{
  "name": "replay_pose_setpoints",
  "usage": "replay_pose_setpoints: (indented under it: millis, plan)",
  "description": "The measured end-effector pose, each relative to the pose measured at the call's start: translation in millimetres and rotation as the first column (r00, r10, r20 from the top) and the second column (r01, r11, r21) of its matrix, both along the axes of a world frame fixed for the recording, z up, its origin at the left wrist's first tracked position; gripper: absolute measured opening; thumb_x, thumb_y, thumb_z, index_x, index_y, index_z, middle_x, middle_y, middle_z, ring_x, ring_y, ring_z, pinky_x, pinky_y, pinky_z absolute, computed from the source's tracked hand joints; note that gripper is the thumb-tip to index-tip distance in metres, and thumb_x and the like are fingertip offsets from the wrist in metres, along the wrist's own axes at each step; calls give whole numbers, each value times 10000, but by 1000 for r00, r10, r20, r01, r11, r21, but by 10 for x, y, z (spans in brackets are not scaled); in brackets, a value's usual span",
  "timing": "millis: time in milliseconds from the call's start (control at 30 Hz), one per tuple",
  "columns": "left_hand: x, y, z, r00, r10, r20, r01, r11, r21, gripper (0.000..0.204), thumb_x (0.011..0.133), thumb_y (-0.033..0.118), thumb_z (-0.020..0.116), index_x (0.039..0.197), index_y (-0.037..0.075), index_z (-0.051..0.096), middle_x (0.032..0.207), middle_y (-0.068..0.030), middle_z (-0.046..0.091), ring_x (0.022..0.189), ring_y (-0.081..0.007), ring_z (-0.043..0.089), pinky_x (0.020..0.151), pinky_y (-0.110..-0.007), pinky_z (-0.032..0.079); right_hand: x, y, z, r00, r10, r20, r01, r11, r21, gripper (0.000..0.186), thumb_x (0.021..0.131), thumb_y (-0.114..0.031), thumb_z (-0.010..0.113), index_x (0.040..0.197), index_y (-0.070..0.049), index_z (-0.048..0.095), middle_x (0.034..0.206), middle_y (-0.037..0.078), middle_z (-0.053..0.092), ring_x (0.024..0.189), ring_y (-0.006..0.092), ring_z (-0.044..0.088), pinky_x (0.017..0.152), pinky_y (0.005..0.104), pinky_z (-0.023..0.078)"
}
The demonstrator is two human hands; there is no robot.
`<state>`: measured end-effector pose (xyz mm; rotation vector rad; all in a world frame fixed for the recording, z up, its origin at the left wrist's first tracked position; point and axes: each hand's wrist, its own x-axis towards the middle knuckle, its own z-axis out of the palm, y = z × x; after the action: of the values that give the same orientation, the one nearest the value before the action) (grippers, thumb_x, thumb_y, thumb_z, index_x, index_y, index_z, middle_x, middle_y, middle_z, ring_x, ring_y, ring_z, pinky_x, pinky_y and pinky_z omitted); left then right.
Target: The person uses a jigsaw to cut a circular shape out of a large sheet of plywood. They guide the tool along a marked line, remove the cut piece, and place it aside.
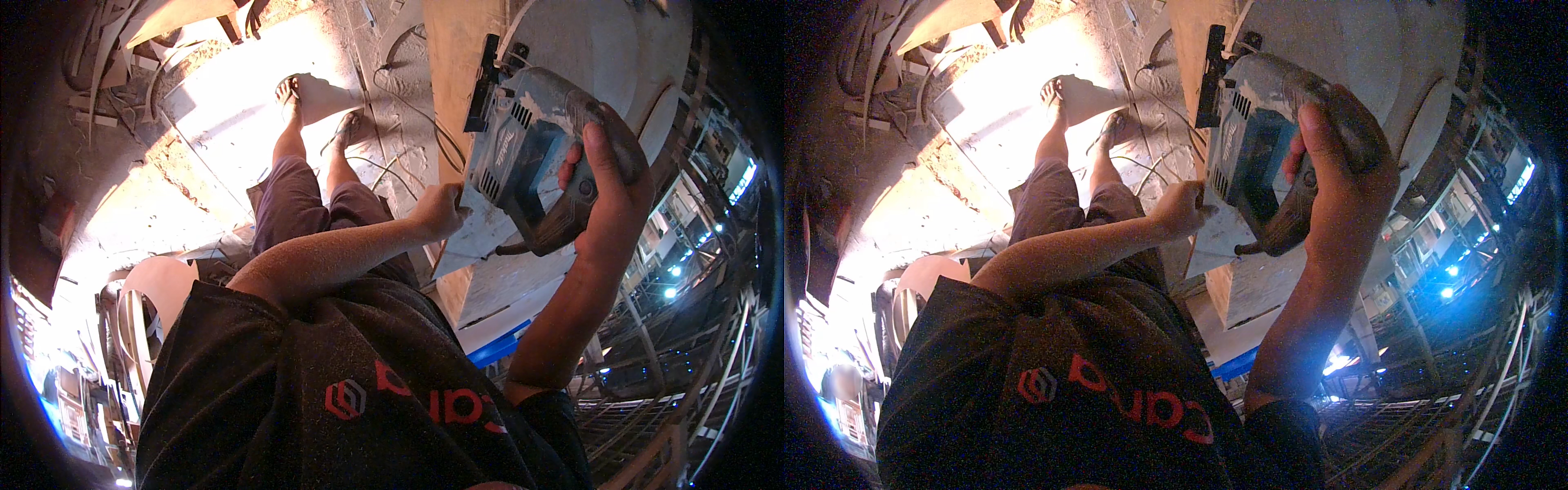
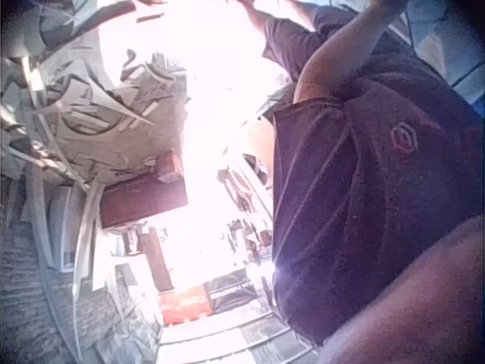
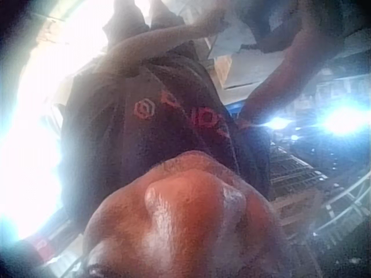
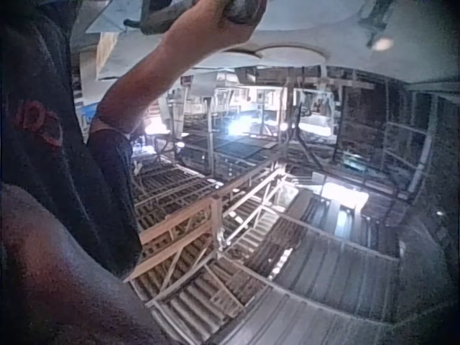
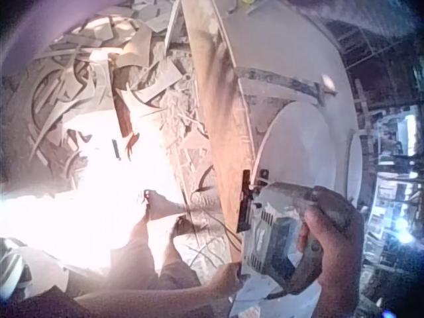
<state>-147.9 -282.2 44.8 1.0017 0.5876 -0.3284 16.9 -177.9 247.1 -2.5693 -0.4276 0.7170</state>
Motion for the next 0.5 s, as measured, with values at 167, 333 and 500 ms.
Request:
replay_pose_setpoints:
  millis: [167, 333, 500]
  plan:
    - [8, 48, 13, 999, -34, 4, 33, 999, 30, 265, 819, 133, 755, 1022, -20, 680, 857, -204, 727, 817, -330, 735, 724, -427, 546, -12, 17, -27, 997, -75, -7, 76, 990, 119, 251, 918, -239, 709, 1052, -27, 708, 757, 53, 677, 611, 139, 625, 559, 284, 466]
    - [-4, -34, -83, 998, 53, 37, -54, 998, 30, 268, 822, 144, 764, 1013, -25, 681, 846, -190, 727, 794, -322, 730, 714, -420, 544, 36, -3, -34, 993, -87, -81, 96, 989, 117, 284, 922, -265, 716, 1075, -26, 706, 803, 61, 696, 665, 163, 675, 566, 291, 492]
    - [-19, -8, -82, 1000, 1, -16, 0, 995, 101, 234, 852, 152, 759, 995, -18, 687, 813, -138, 715, 708, -239, 689, 655, -383, 531, 65, -28, -26, 971, -163, -175, 186, 975, 123, 331, 912, -298, 734, 1105, -31, 706, 834, 65, 708, 693, 168, 685, 586, 289, 505]
